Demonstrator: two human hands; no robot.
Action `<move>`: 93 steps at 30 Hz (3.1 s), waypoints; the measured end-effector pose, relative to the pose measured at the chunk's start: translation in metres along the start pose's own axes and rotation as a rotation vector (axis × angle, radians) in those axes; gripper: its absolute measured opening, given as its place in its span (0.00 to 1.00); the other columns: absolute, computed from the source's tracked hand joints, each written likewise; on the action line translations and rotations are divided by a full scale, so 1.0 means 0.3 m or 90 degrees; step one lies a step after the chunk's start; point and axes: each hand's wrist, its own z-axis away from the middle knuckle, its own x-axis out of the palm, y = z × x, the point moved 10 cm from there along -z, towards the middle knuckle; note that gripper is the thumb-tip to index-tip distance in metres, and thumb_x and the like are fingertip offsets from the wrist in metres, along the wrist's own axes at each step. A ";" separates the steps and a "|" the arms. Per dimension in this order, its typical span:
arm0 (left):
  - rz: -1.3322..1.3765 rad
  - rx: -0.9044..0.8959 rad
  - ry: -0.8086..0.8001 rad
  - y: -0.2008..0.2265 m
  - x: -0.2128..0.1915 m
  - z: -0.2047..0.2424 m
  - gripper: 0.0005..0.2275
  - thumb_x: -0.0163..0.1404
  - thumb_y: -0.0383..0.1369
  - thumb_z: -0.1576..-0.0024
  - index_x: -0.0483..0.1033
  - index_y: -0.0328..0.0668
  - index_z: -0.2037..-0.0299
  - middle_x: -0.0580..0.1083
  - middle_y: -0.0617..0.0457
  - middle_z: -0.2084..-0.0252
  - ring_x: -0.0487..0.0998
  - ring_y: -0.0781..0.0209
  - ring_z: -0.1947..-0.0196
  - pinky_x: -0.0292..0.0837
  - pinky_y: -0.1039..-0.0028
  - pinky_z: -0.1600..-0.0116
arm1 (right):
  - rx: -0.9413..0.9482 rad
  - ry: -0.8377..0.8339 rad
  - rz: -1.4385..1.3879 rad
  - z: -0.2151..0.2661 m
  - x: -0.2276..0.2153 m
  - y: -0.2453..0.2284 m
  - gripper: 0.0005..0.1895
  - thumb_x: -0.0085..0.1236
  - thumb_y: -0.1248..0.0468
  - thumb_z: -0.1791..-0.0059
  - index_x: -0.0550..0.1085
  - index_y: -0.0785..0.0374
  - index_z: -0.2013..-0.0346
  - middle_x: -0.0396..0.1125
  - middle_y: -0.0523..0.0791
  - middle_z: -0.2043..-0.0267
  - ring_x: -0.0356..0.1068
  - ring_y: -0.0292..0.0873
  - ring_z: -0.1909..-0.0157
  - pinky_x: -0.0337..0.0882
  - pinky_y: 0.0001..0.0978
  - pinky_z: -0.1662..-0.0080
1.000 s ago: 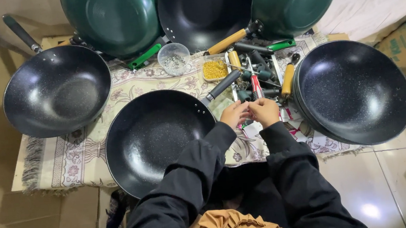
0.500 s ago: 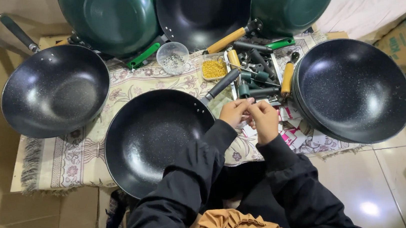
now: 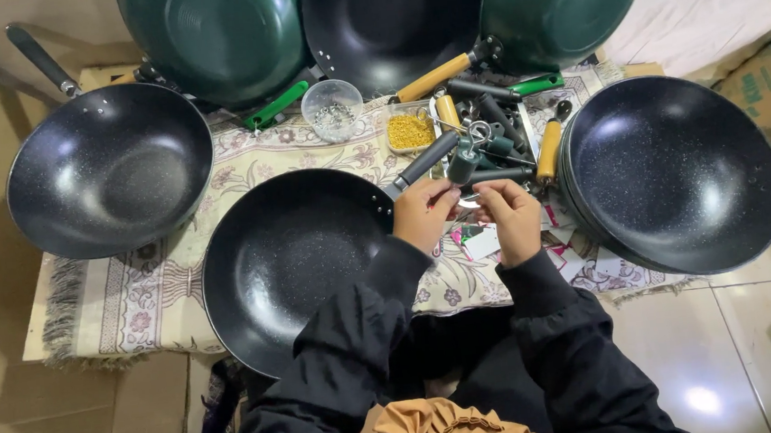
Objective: Assembling handles onto various woks using screws and a manual screwdriver.
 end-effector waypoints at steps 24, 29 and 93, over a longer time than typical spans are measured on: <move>-0.042 0.071 0.039 0.096 -0.128 0.069 0.03 0.63 0.31 0.50 0.85 0.50 0.66 0.77 0.59 0.75 0.77 0.67 0.77 0.74 0.81 0.70 | -0.027 0.060 -0.174 0.072 0.105 -0.238 0.11 0.60 0.60 0.45 0.80 0.64 0.54 0.76 0.48 0.64 0.73 0.34 0.63 0.72 0.20 0.62; -0.032 0.043 0.046 0.106 -0.152 0.093 0.05 0.64 0.31 0.51 0.85 0.49 0.66 0.77 0.59 0.75 0.76 0.67 0.78 0.73 0.80 0.71 | -0.032 0.053 -0.183 0.085 0.107 -0.226 0.10 0.61 0.61 0.46 0.80 0.65 0.55 0.75 0.50 0.65 0.70 0.34 0.65 0.71 0.19 0.64; 0.457 -0.256 -0.020 -0.097 -0.215 -0.049 0.15 0.45 0.29 0.42 0.77 0.23 0.51 0.77 0.31 0.66 0.76 0.56 0.76 0.65 0.81 0.77 | -0.008 -0.268 0.051 -0.155 0.310 -0.241 0.11 0.66 0.61 0.47 0.79 0.67 0.57 0.75 0.50 0.65 0.77 0.39 0.61 0.82 0.32 0.59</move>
